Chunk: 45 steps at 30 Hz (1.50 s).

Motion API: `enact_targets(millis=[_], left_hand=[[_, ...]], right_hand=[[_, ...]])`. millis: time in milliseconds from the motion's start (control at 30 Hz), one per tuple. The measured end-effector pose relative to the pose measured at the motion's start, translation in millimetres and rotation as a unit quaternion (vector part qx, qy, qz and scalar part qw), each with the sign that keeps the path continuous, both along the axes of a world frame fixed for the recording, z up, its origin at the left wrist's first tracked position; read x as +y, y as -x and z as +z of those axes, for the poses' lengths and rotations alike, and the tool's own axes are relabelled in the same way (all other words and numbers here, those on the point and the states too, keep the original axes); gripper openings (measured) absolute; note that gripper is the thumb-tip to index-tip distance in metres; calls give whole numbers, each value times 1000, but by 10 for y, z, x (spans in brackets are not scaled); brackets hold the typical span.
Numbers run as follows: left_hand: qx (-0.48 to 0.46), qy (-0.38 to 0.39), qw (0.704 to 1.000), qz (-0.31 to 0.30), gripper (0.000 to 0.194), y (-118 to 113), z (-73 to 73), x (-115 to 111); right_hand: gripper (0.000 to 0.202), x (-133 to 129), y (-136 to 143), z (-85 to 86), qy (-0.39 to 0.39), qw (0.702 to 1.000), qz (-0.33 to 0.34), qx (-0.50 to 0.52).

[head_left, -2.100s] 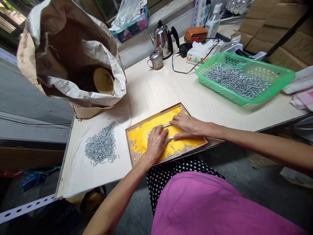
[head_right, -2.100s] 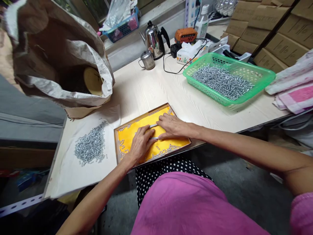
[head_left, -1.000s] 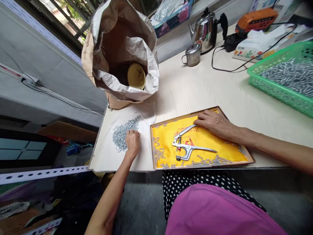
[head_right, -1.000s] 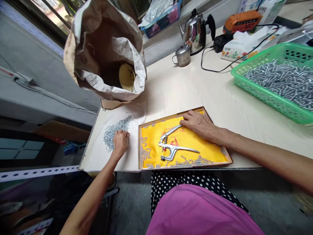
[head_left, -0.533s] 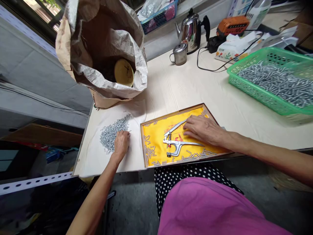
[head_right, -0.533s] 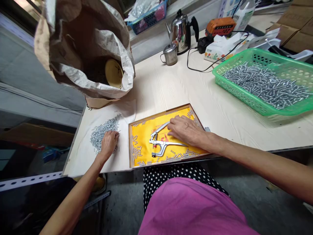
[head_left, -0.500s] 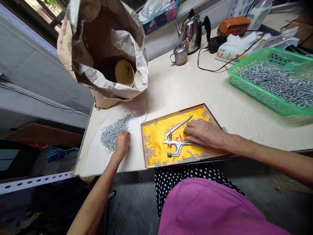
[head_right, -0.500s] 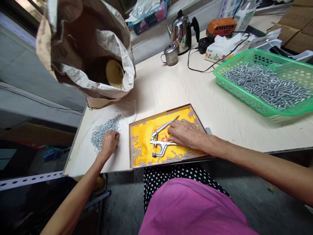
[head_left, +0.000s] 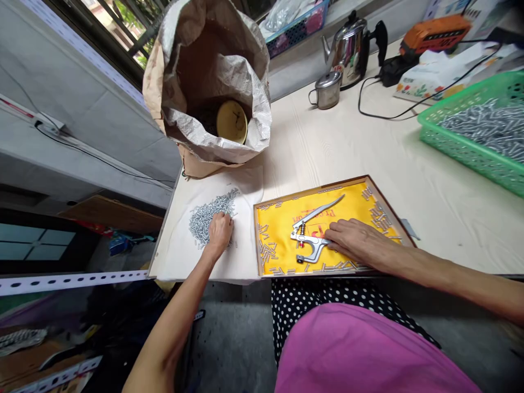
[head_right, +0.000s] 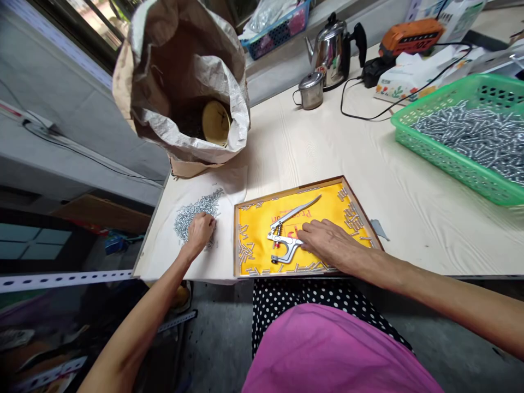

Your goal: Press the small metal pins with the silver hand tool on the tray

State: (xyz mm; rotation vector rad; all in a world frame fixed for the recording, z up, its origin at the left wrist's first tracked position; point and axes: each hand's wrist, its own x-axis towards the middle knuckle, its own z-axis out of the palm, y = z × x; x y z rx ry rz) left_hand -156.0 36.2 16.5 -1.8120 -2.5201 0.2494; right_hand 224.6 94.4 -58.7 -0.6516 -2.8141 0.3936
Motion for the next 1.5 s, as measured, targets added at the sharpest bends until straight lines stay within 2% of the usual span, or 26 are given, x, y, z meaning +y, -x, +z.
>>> enact_targets(millis=[100,133,200,267,333,433,533,833,1033,1233,1267,1300,1400,1433,1500], left_hand=[[-132,-77,988,2,21,-261,96,-38],[-206,-91,974,11,20,-406,110,-69],[-362,-85,928,27,23,-747,99,-153],[-481,-62,874,45,27,-1092,38,-245],[-551,-37,830,76,32,-1364,-56,-317],[-589,-35,797,130,36,-1577,-194,-365],[-579,-45,799,156,37,-1631,-263,-375],[-546,-46,821,161,39,-1678,-286,-414],[-514,-2,844,154,40,-1632,-292,-388],[-507,40,848,146,43,-1581,-297,-344],[-509,41,847,146,44,-1578,-297,-343],[-510,42,846,146,45,-1576,-296,-344],[-514,42,844,149,47,-1578,-294,-354],[-515,41,843,150,48,-1581,-293,-356],[-519,40,841,150,48,-1587,-294,-357]], right_hand=[[19,1,19,56,7,1000,2,-3],[20,6,23,78,1,1000,2,-1],[21,21,30,110,-18,1000,-3,1],[21,35,33,118,-31,999,-5,5],[21,42,34,105,-38,999,-4,9],[20,41,37,73,-43,999,-3,10],[20,38,41,62,-45,999,-5,9],[15,28,28,116,-41,999,2,-1],[17,15,60,94,-47,999,-3,-25],[10,34,24,213,-24,999,-11,-28],[12,65,2,235,-20,1000,-10,-21],[25,107,-22,251,-19,1000,-11,-13],[77,284,-72,255,-26,999,-22,-2],[88,348,-77,247,-28,999,-23,-7],[96,455,-66,232,-26,999,-16,-25]])
